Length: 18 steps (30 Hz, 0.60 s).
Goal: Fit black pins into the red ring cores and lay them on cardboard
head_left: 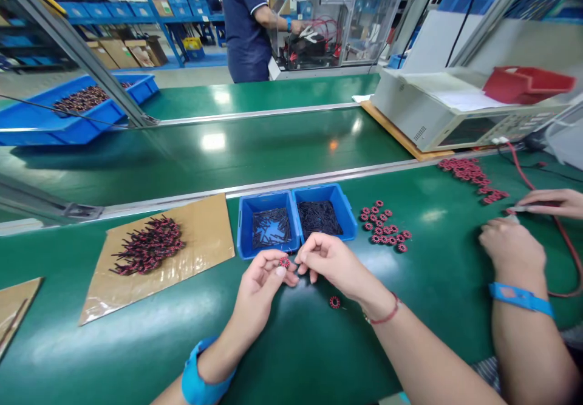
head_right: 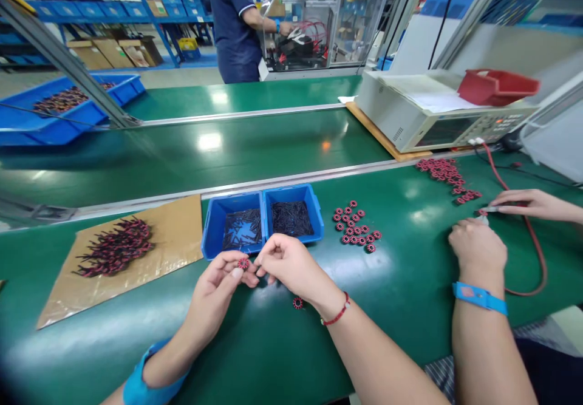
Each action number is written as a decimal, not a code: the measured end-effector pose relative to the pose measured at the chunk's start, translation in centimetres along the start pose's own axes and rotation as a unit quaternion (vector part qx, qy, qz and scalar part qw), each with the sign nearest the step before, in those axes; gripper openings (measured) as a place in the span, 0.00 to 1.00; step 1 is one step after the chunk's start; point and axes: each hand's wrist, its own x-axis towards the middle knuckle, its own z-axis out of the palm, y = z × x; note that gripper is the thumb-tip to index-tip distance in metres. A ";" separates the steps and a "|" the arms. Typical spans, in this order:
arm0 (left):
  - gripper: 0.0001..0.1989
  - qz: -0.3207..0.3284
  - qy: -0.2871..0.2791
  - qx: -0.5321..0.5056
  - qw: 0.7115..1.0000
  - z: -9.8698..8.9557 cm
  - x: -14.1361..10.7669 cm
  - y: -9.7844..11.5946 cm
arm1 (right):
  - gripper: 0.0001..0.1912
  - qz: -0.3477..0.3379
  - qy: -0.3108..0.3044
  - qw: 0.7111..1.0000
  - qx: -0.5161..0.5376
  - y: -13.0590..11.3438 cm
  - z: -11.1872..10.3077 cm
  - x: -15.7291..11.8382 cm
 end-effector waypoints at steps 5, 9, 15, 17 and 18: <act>0.16 0.019 0.005 0.062 0.998 -0.7 0.1 -0.5 | 0.10 0.037 -0.009 0.998 0.044 0.2 0.6 0.0; 0.18 -0.001 0.018 0.085 0.996 -1.6 0.1 -0.9 | 0.14 0.027 -0.043 0.998 0.047 0.4 0.8 0.3; 0.21 -0.031 0.030 0.075 0.996 -1.6 0.2 -0.5 | 0.16 0.000 -0.038 0.997 0.067 0.3 0.5 0.9; 0.19 -0.038 0.036 0.062 0.997 -1.4 0.1 -0.3 | 0.18 0.010 -0.045 0.996 0.078 0.2 0.5 0.9; 0.17 -0.039 0.039 0.059 0.997 -1.3 0.1 -0.1 | 0.19 0.016 -0.049 0.995 0.082 0.1 0.5 0.9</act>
